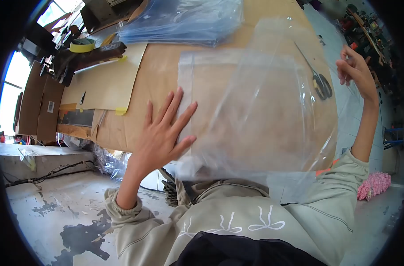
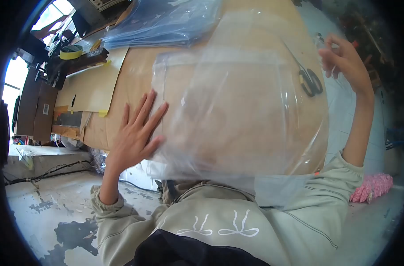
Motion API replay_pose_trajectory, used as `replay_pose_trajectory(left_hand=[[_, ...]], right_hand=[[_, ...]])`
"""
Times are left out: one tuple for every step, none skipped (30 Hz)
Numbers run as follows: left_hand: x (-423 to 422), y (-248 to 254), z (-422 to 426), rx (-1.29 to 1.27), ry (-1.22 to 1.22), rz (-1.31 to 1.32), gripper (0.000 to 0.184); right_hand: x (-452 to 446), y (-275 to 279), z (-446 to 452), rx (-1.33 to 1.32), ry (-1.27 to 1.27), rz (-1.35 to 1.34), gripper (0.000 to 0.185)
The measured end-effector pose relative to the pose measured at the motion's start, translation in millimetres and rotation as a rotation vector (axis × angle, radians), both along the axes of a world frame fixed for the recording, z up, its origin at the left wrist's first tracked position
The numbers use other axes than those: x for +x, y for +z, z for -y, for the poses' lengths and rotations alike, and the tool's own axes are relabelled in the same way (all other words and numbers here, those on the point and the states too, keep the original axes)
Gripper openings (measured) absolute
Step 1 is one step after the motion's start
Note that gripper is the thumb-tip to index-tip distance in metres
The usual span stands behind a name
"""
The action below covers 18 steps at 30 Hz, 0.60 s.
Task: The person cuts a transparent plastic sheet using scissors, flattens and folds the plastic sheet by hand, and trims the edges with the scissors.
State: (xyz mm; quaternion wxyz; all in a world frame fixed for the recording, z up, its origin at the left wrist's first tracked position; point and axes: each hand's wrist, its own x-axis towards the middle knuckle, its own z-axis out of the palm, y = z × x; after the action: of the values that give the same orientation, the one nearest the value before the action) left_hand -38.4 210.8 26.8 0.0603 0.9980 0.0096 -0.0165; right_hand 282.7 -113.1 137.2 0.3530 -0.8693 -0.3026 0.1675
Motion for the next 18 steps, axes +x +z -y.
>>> replay_pose_trajectory(left_hand=[[6.0, -1.5, 1.5, 0.005, 0.0, 0.019, 0.062], [11.2, -3.3, 0.8, 0.012, -0.001, 0.042, 0.062], [14.8, -9.6, -1.1, 0.053, -0.014, 0.045, 0.063], [16.1, -9.1, 0.6, 0.039, -0.017, 0.068, 0.063], [17.3, -7.4, 4.3, 0.024, -0.02, 0.088, 0.062], [17.9, -7.0, 6.9, 0.01, -0.026, 0.106, 0.062], [16.9, -7.9, 5.8, -0.094, -0.006, 0.123, 0.061], [13.5, -9.2, 3.7, -0.2, 0.013, 0.137, 0.06], [12.2, -10.2, 1.8, -0.305, 0.032, 0.15, 0.059], [11.8, -11.1, 1.2, -0.382, 0.046, 0.174, 0.059], [10.2, -11.6, 1.0, -0.459, 0.062, 0.194, 0.059], [8.7, -11.5, 1.1, -0.535, 0.084, 0.217, 0.059], [8.4, -9.5, 3.1, -0.622, 0.097, 0.226, 0.061], [9.7, -5.9, 6.1, -0.708, 0.11, 0.237, 0.062], [10.4, -4.0, 7.3, -0.795, 0.124, 0.249, 0.064], [10.7, -6.6, 6.2, -0.882, 0.082, 0.315, 0.065], [12.6, -11.5, 4.9, -0.97, 0.036, 0.383, 0.067], [15.8, -13.4, 5.2, -1.06, -0.014, 0.453, 0.068]], right_hand=[[-5.7, -5.1, 9.2, 0.044, -0.066, -0.038, 0.024], [-12.2, -10.5, 17.1, 0.09, -0.132, -0.072, 0.023], [-20.9, -18.6, 24.5, 0.086, -0.204, -0.099, 0.022], [-26.9, -32.3, 33.5, 0.1, -0.249, -0.124, 0.022], [-32.4, -49.2, 44.0, 0.114, -0.296, -0.152, 0.022], [-40.6, -64.2, 52.9, 0.129, -0.344, -0.18, 0.022], [-56.0, -75.1, 55.4, 0.147, -0.384, -0.224, 0.021], [-72.6, -84.0, 54.1, 0.163, -0.424, -0.269, 0.02], [-83.4, -93.2, 52.0, 0.185, -0.423, -0.237, 0.02], [-94.2, -102.6, 49.5, 0.205, -0.424, -0.209, 0.02], [-103.4, -108.3, 46.0, 0.223, -0.423, -0.184, 0.02], [-109.0, -108.9, 41.2, 0.261, -0.447, -0.177, 0.02], [-113.5, -108.0, 35.8, 0.299, -0.468, -0.17, 0.019], [-117.8, -108.0, 29.4, 0.339, -0.488, -0.162, 0.02], [-123.4, -110.7, 21.8, 0.365, -0.504, -0.116, 0.02], [-129.3, -114.6, 14.2, 0.391, -0.52, -0.069, 0.021], [-133.4, -116.7, 8.8, 0.418, -0.537, -0.017, 0.022], [-135.8, -116.4, 7.2, 0.375, -0.53, 0.002, 0.021]])
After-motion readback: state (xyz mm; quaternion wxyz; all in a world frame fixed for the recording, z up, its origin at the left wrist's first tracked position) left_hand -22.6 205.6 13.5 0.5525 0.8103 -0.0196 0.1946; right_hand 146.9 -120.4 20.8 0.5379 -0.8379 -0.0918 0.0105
